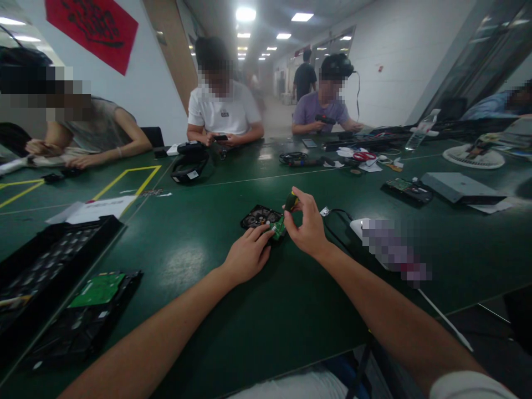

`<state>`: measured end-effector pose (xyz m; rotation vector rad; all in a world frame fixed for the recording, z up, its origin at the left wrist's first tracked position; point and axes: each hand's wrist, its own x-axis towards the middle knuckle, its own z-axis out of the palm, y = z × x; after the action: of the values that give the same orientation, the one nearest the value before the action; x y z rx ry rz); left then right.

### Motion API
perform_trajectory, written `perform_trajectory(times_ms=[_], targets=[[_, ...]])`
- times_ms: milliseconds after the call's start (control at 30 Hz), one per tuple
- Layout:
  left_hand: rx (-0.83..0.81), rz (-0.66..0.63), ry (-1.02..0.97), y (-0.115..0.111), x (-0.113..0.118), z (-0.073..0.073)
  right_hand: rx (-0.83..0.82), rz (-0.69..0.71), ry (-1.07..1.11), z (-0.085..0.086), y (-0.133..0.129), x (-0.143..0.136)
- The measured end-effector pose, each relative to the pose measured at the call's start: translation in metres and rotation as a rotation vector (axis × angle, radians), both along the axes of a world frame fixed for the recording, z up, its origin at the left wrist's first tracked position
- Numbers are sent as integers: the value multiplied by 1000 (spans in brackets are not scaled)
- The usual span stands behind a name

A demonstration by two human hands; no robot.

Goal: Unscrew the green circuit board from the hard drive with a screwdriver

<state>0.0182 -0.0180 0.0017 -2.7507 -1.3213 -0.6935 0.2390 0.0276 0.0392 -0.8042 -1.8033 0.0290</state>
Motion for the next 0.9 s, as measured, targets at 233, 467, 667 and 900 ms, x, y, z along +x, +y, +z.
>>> perform_trajectory(times_ms=[233,467,667,900], targets=[[5,10,-4,0,0,-2,-20,-56,23,0,0,1],[12,1,-6,1,-1,-4,-13,-40,11,4,-3,0],[18,-9,-27,1,-1,-3,-4,-29,-6,4,-2,1],[14,-4,-12,2,-1,-4,-7,-57,0,2,-1,1]])
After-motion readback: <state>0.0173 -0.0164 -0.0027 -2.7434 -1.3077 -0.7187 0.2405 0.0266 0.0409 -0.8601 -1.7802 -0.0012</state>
